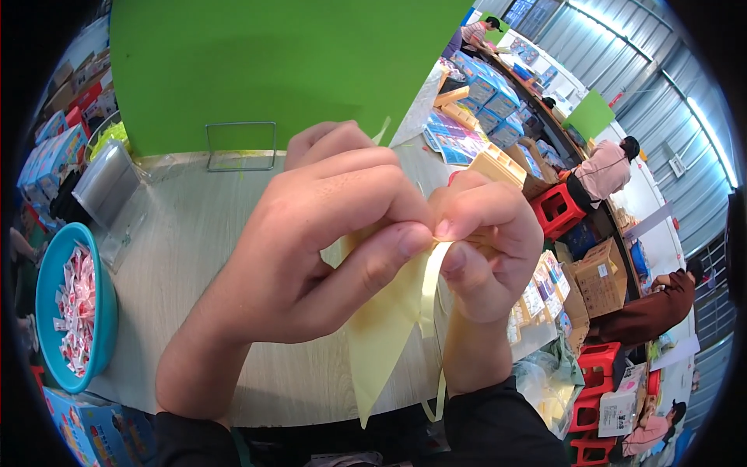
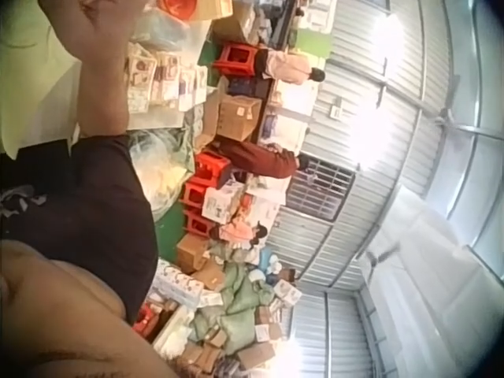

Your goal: Peeling a thin adhesive or paper strip from the edge of a large yellow sheet.

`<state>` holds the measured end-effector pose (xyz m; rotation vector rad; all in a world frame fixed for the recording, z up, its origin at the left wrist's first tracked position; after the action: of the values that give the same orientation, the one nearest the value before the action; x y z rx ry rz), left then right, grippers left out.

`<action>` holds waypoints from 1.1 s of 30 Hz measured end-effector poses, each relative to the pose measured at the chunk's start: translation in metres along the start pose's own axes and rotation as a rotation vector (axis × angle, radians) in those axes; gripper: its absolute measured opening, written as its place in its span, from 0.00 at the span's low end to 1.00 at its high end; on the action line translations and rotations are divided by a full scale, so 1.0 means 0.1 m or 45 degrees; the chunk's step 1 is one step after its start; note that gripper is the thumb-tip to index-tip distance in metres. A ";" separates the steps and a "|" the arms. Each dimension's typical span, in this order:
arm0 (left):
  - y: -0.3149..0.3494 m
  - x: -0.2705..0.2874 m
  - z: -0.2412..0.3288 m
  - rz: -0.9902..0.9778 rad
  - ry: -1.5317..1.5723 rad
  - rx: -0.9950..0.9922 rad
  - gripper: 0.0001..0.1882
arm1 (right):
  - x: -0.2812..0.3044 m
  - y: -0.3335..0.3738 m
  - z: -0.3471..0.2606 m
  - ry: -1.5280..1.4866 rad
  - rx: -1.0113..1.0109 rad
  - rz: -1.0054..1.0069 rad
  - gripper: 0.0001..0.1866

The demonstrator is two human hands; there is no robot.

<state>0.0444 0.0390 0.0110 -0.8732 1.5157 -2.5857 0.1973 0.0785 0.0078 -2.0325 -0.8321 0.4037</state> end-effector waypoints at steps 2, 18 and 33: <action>-0.01 -0.04 0.00 -0.008 -0.002 0.005 0.10 | 0.05 0.01 0.00 0.057 0.039 -0.017 0.09; -0.03 0.05 0.15 -0.022 -0.234 -0.026 0.09 | 0.03 -0.02 -0.07 0.108 -0.115 -0.078 0.06; -0.06 0.10 0.23 -0.067 -0.515 -0.086 0.12 | -0.01 0.00 -0.19 0.058 -0.429 -0.040 0.10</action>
<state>0.0482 0.0209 0.0285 -1.3584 1.4793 -2.2139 0.2075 0.0658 0.0183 -2.3241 -0.9532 0.2080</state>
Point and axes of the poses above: each hand's wrist, its own y-axis away from the middle knuckle, its own x-axis out of the back of the hand, z = x × y, the point moved 4 cm from there along -y, towards the middle knuckle, and after that the axes turned 11 degrees about -y, right-handed, at the moved point
